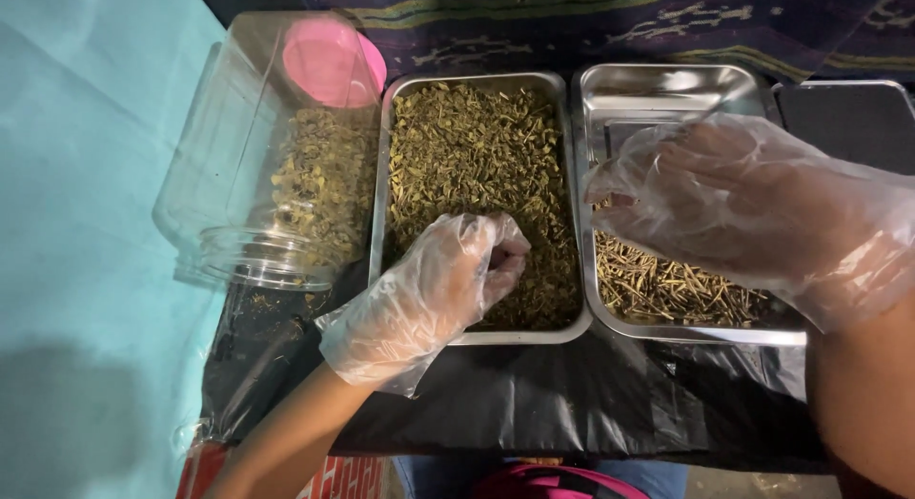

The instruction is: Sorting dried tea leaves or herbs by hand to separate stems from leaves in metal trays.

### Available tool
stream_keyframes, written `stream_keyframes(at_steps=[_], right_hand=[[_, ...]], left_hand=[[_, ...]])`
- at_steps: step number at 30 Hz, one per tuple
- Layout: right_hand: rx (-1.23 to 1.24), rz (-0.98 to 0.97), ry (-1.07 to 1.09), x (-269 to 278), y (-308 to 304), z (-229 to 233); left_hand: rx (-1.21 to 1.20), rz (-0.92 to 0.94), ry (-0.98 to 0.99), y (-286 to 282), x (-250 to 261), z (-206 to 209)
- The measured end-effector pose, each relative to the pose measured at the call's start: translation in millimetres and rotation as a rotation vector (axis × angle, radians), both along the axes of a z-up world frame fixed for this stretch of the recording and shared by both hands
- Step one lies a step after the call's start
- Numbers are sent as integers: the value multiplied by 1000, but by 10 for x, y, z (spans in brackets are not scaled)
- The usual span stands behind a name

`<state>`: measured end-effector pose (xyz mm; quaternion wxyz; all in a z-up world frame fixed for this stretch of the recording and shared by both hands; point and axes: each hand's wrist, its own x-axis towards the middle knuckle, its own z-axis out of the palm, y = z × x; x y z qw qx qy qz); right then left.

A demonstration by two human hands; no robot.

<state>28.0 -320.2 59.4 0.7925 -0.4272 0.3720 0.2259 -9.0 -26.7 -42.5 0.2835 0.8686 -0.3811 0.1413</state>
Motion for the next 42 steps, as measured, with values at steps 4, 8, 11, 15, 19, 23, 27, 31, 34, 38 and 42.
stream_keyframes(at_steps=[4, 8, 11, 15, 19, 23, 27, 31, 34, 38, 42], right_hand=[[1001, -438, 131, 132, -289, -254], [160, -283, 198, -27, 67, 222], [1757, -542, 1179, 247, -933, -654], [2495, -2097, 1282, 89, -423, -298], [2301, -1735, 1528, 47, -365, -104], [2953, -2575, 643, -132, 111, 467], [1990, -1180, 1449, 228, -541, -260], [2818, -2452, 621, -153, 289, 485], [2392, -1745, 1302, -10, -254, 10], [2532, -2328, 628, -131, 239, 409], [2762, -2343, 667, -94, 166, 367]], left_hand=[[-335, -18, 611, -117, 74, -87], [-227, -20, 279, -53, -61, 110], [-253, -19, 512, -53, -50, 161], [-384, 14, 716, -60, -159, 221], [-804, 20, 1059, 76, -441, 52], [-597, 325, 624, 452, -1188, 278], [-876, 718, 386, 802, -1446, -148], [-367, 955, -10, 985, -1142, -212], [-356, 888, 7, 1044, -799, -257], [-328, 767, 72, 914, -684, 45], [-326, 790, 129, 873, -676, 70]])
